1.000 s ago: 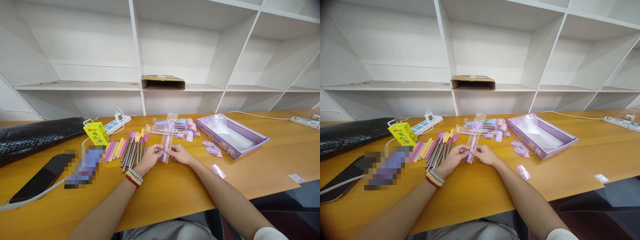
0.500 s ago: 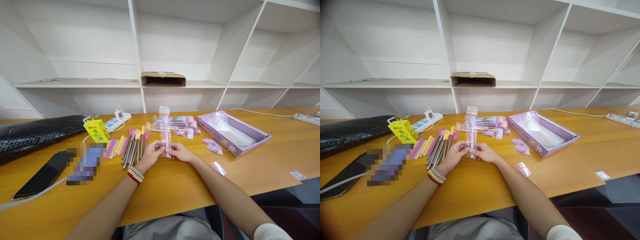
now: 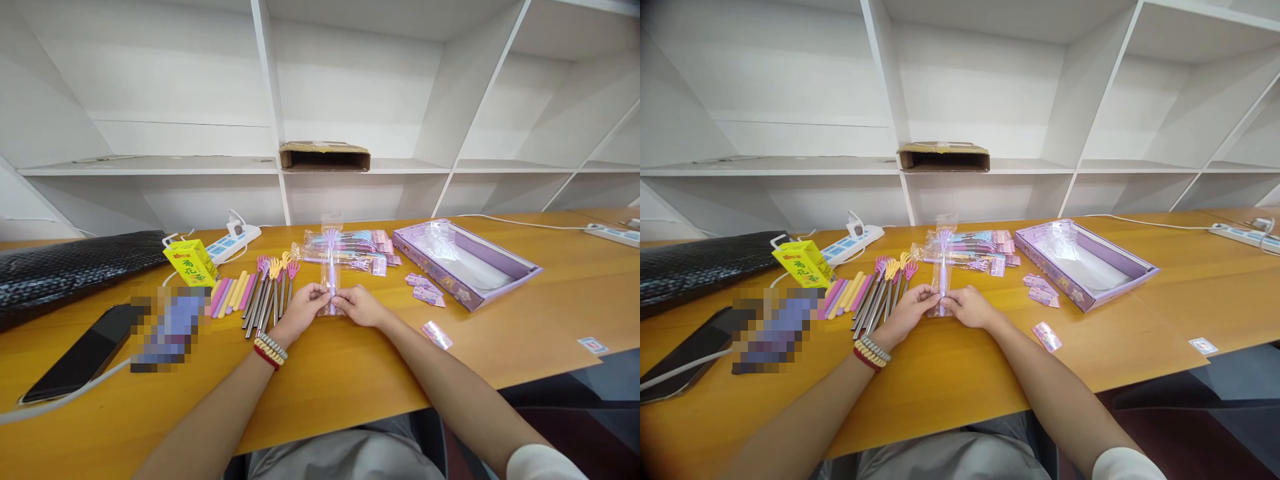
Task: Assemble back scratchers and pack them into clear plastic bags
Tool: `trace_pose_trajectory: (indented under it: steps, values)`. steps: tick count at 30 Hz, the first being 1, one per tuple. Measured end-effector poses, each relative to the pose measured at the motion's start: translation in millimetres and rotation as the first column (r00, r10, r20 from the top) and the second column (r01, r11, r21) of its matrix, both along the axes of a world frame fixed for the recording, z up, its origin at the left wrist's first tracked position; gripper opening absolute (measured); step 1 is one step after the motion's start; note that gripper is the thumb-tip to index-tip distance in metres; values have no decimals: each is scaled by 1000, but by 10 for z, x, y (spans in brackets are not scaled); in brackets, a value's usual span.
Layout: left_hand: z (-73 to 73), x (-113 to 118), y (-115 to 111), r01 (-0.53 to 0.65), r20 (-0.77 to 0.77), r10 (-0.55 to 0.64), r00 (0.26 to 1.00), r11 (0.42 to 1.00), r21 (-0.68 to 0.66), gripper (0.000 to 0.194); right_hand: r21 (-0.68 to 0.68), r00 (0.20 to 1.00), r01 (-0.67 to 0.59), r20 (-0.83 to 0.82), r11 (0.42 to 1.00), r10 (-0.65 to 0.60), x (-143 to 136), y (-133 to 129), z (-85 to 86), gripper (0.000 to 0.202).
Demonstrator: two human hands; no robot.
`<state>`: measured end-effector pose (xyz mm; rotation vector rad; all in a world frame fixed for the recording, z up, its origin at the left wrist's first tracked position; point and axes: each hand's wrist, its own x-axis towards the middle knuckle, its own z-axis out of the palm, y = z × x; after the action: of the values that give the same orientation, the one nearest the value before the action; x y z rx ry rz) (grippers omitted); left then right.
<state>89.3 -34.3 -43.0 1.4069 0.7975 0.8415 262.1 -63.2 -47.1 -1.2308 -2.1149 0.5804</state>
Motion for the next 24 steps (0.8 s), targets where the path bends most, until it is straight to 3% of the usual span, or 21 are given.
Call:
trace_pose_trajectory:
  steps: [8, 24]
  values:
    - [-31, -3, 23, -60, -29, 62, 998, 997, 48, 25, 106, 982, 44, 179, 993, -63, -7, -7, -16, 32]
    - [-28, -9, 7, -44, -116, 79, 990, 961, 272, 15, 70, 981, 25, 191, 997, -38, 10, -21, 51, 47]
